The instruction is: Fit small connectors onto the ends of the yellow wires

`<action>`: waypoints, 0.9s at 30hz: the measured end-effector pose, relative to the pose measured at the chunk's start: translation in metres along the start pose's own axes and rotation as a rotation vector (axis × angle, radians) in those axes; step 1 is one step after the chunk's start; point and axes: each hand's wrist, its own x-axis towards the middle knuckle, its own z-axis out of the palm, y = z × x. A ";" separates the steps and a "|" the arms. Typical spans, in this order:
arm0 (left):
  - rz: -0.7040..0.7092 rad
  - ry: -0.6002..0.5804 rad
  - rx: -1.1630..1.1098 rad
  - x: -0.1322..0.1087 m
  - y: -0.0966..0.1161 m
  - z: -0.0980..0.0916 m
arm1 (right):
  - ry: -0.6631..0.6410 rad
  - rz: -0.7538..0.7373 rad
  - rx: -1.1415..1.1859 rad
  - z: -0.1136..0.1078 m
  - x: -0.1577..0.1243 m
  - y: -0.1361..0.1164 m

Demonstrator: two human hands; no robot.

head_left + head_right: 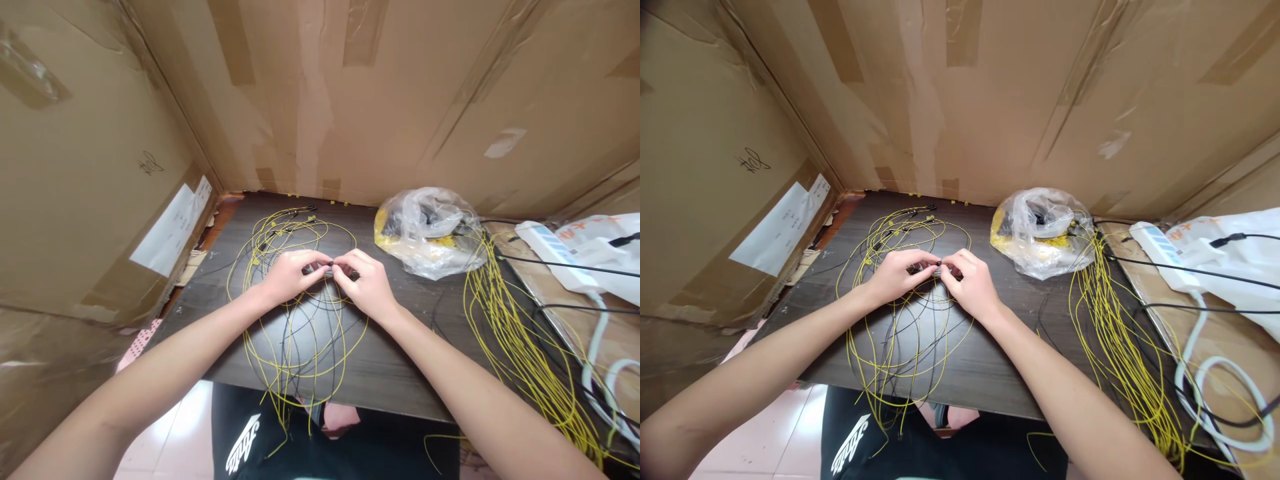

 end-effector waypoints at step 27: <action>-0.002 0.036 -0.067 0.000 -0.001 0.001 | 0.010 0.228 0.343 0.004 -0.004 -0.005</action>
